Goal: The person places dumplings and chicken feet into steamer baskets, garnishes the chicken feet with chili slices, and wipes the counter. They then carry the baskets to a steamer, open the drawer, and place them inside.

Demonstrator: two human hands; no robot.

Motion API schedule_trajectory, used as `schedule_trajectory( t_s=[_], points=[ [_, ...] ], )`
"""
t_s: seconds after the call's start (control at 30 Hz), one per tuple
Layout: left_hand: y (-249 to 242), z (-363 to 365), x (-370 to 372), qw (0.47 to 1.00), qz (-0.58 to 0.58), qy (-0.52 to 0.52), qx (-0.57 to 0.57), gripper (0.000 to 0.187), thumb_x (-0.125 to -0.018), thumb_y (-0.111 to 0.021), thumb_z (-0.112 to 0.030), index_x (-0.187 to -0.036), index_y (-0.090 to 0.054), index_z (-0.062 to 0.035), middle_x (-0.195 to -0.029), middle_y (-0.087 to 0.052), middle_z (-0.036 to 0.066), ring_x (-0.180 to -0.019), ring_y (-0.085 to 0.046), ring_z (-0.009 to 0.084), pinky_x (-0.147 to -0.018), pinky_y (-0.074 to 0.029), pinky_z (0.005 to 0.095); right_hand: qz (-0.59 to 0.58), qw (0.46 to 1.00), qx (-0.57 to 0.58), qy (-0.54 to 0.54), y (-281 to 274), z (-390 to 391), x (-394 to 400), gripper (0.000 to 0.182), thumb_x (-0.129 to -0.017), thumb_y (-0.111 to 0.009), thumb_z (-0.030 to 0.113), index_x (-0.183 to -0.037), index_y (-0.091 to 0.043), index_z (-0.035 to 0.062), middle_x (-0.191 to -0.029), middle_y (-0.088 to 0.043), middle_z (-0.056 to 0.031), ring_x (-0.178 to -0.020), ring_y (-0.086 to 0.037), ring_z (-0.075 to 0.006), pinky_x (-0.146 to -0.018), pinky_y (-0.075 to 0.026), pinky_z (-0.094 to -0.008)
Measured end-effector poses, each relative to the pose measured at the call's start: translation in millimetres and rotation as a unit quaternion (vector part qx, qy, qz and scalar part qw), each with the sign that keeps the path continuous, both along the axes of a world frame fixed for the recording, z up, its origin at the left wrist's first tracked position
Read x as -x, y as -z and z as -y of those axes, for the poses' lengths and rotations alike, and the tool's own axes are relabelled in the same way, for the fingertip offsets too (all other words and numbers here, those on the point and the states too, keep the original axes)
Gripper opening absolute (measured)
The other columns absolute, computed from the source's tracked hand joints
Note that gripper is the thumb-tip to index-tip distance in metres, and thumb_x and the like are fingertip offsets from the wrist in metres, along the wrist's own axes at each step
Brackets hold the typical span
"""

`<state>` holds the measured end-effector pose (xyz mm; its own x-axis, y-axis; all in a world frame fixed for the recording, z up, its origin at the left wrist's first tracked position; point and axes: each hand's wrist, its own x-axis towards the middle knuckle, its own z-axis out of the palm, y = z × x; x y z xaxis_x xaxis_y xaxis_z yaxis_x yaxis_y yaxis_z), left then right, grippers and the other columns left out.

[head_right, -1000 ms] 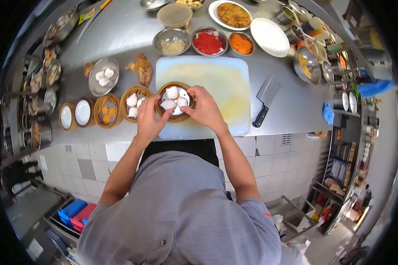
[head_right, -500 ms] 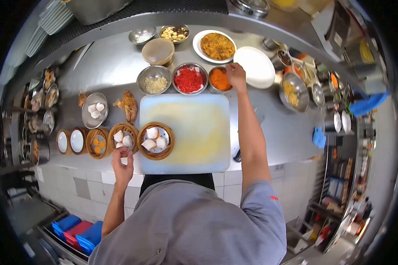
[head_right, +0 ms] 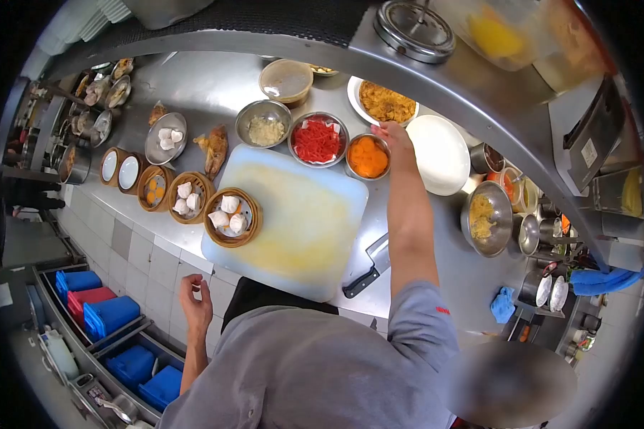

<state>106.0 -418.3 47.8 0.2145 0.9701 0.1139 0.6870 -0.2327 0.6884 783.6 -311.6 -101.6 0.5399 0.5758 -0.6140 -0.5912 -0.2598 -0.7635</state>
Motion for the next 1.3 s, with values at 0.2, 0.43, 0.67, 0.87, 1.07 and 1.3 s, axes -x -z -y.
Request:
schedule_trajectory(
  t_s=[0.2, 0.43, 0.67, 0.87, 1.07, 1.3],
  points=[
    [-8, 22, 5, 1.0, -0.006, -0.014, 0.013, 0.018, -0.085, -0.064, 0.006, -0.101, -0.06, 0.0003, -0.092, -0.059, 0.013, -0.077, -0.055, 0.0239, -0.066, -0.045, 0.0349, -0.054, 0.984, -0.112, 0.124, 10, -19, -2, 0.04, -0.092, -0.05, -0.01, -0.13, -0.041, -0.0142, -0.13, -0.053, -0.0261, -0.122, -0.058, -0.036, -0.104, -0.056, -0.0435],
    [0, 44, 15, 0.999, -0.018, -0.024, 0.022, 0.019, -0.084, -0.065, 0.007, -0.101, -0.06, -0.0002, -0.091, -0.058, 0.012, -0.07, -0.052, 0.0207, -0.061, -0.044, 0.0333, -0.063, 0.961, -0.224, 0.147, 7, -14, -5, 0.045, -0.09, -0.048, -0.012, -0.134, -0.038, -0.0126, -0.134, -0.049, -0.0254, -0.124, -0.055, -0.0391, -0.109, -0.05, -0.0523],
    [-3, 42, 18, 1.0, -0.021, 0.007, 0.006, 0.019, -0.084, -0.064, 0.007, -0.102, -0.06, 0.0, -0.091, -0.058, 0.012, -0.068, -0.051, 0.0201, -0.061, -0.044, 0.0328, -0.013, 0.956, -0.255, 0.147, -25, 12, 17, 0.045, -0.087, -0.054, -0.009, -0.13, -0.044, -0.0039, -0.13, -0.057, -0.0214, -0.119, -0.061, -0.0327, -0.101, -0.054, -0.0487],
    [-8, 17, 15, 0.996, 0.009, 0.084, -0.014, 0.017, -0.085, -0.064, 0.006, -0.101, -0.06, 0.0008, -0.09, -0.058, 0.01, -0.067, -0.049, 0.0173, -0.061, -0.044, 0.0315, 0.027, 0.934, -0.314, 0.168, -69, 62, 30, 0.041, -0.087, -0.057, -0.01, -0.126, -0.049, 0.0005, -0.119, -0.064, -0.0171, -0.105, -0.067, -0.0295, -0.089, -0.06, -0.0442],
    [-12, -8, -8, 0.978, 0.066, 0.198, 0.028, 0.015, -0.086, -0.063, 0.006, -0.101, -0.061, 0.0026, -0.091, -0.059, 0.01, -0.066, -0.049, 0.0148, -0.064, -0.045, 0.0294, 0.084, 0.923, -0.291, 0.237, -131, 182, 93, 0.039, -0.088, -0.056, -0.011, -0.125, -0.051, -0.0015, -0.116, -0.066, -0.0177, -0.097, -0.071, -0.0294, -0.079, -0.064, -0.0391],
    [-18, -5, -83, 0.903, 0.09, 0.42, 0.031, 0.017, -0.086, -0.065, 0.005, -0.103, -0.064, 0.0015, -0.092, -0.062, 0.011, -0.069, -0.052, 0.0159, -0.064, -0.046, 0.0293, 0.113, 0.898, -0.262, 0.335, -154, 375, 212, 0.043, -0.086, -0.055, -0.011, -0.128, -0.05, -0.002, -0.115, -0.068, -0.0176, -0.094, -0.073, -0.0267, -0.075, -0.066, -0.0363]
  ],
)
